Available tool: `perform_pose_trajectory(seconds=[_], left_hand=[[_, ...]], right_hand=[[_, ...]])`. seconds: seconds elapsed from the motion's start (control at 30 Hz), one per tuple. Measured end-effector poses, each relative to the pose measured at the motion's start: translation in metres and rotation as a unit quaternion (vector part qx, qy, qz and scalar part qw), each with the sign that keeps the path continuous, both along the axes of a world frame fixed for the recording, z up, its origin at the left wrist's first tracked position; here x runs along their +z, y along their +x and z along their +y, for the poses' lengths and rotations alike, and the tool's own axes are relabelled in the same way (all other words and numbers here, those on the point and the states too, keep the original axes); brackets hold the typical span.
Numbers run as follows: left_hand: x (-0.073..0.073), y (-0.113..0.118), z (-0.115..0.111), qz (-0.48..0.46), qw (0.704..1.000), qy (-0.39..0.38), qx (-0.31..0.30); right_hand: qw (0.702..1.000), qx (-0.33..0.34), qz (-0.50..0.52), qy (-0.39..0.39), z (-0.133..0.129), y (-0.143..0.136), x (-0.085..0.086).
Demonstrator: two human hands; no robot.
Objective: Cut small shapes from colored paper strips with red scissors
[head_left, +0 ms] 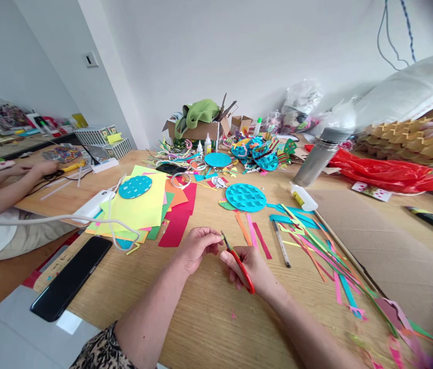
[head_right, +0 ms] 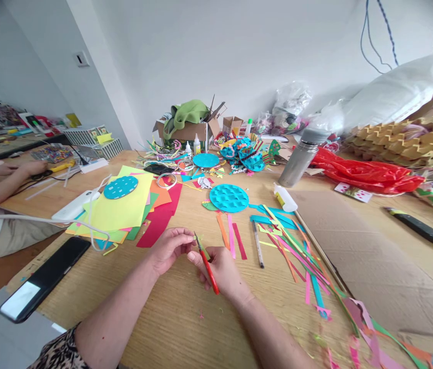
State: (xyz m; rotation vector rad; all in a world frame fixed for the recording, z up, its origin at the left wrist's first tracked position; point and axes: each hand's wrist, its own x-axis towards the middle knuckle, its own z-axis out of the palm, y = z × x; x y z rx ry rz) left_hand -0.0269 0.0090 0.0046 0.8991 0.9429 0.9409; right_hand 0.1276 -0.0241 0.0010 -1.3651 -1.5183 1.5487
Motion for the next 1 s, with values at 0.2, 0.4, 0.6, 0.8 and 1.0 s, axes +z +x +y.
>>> perform_pose_trajectory(seconds=[0.2, 0.4, 0.6, 0.8, 1.0], left_hand=[[0.0006, -0.0002, 0.0, -0.007, 1.0, 0.003, -0.018], [0.0015, 0.0012, -0.0007, 0.0, 1.0, 0.002, 0.005], [0.0007, -0.0003, -0.0006, 0.007, 1.0, 0.009, -0.001], [-0.0003, -0.0009, -0.0005, 0.007, 1.0, 0.012, -0.003], [-0.0027, -0.0015, -0.0003, -0.003, 1.0, 0.011, -0.018]], right_hand=[[1.0, -0.001, -0.002, 0.001, 0.0005, -0.0009, -0.0013], [1.0, -0.002, -0.001, -0.003, 0.0009, -0.0008, -0.0001], [1.0, 0.004, 0.0, 0.004, -0.0002, -0.0009, 0.0005], [1.0, 0.004, -0.003, 0.007, 0.0004, -0.0013, -0.0012], [1.0, 0.0, -0.001, 0.015, 0.0001, -0.0003, -0.0048]])
